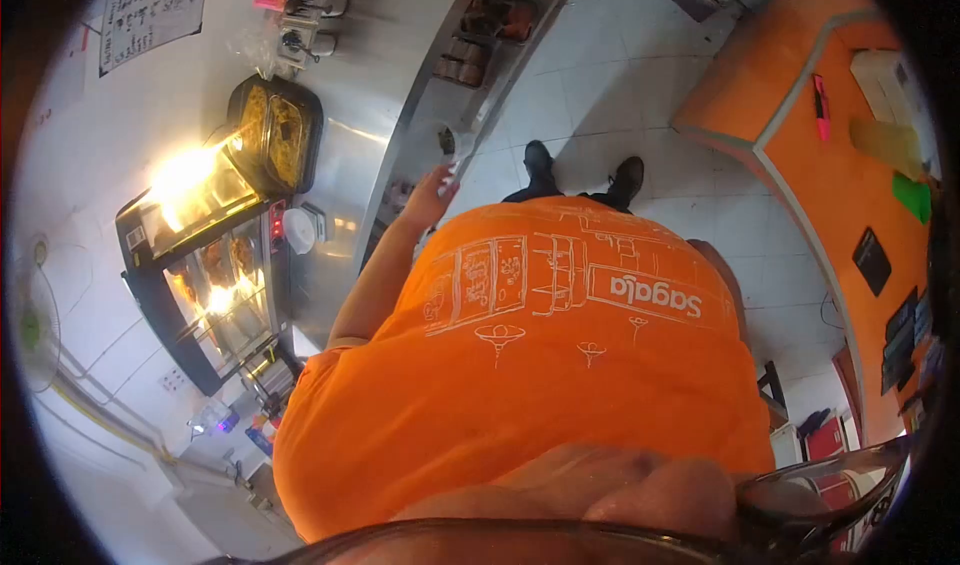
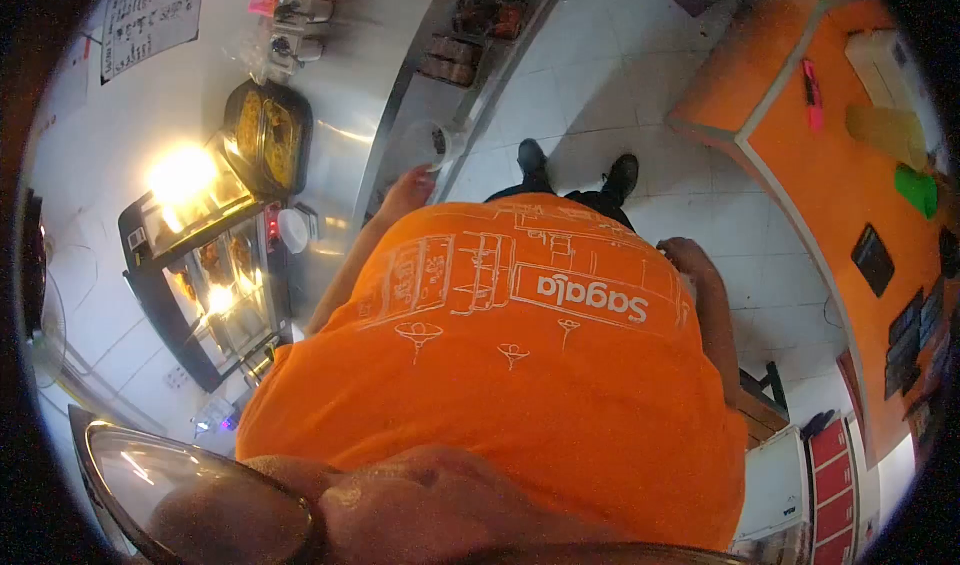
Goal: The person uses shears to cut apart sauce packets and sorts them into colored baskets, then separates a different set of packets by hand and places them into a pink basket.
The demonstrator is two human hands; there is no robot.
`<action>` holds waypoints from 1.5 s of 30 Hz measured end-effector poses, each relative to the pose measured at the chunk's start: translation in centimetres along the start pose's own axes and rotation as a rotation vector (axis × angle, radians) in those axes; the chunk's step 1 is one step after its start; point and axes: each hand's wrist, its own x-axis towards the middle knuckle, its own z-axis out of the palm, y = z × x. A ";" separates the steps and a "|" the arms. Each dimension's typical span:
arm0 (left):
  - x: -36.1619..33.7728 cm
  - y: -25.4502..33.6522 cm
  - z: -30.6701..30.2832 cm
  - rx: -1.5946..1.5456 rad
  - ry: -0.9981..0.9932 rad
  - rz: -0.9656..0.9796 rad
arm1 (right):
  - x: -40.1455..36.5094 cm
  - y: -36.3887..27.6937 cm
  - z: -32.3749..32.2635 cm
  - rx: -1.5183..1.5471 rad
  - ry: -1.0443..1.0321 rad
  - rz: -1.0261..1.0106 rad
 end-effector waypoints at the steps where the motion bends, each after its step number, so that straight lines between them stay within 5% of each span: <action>1: 0.7 0.9 -1.1 0.089 0.136 0.095 | 3.4 1.7 0.9 -0.050 -0.042 0.010; 4: 4.4 1.6 -5.3 0.169 0.349 0.262 | 9.8 2.4 1.8 -0.127 -0.091 0.023; 7: 8.5 2.4 -9.5 0.329 0.469 0.303 | 14.4 -4.0 3.1 -0.070 -0.013 0.045; 11: 16.1 -1.4 -12.4 0.436 0.521 0.614 | 23.6 -13.1 3.1 0.179 0.086 0.032; 12: 17.1 -1.5 -12.8 0.414 0.486 0.477 | 26.4 -15.6 3.1 0.232 0.144 0.052; 16: 20.6 -2.3 -12.8 0.487 0.637 0.510 | 38.5 -24.5 3.8 0.291 0.372 0.044; 20: 21.0 -1.7 -13.5 0.406 0.591 0.406 | 49.6 -34.9 7.3 0.411 0.232 -0.083; 25: 21.5 -2.3 -14.3 0.462 0.544 0.326 | 58.7 -46.1 8.8 -0.098 0.103 -0.129; 31: 21.2 -3.5 -13.9 0.383 0.548 0.233 | 67.1 -46.2 7.6 -0.127 0.309 -0.039; 45: 20.4 -5.2 -13.0 0.360 0.635 0.244 | 71.2 -41.7 7.3 0.535 0.443 0.021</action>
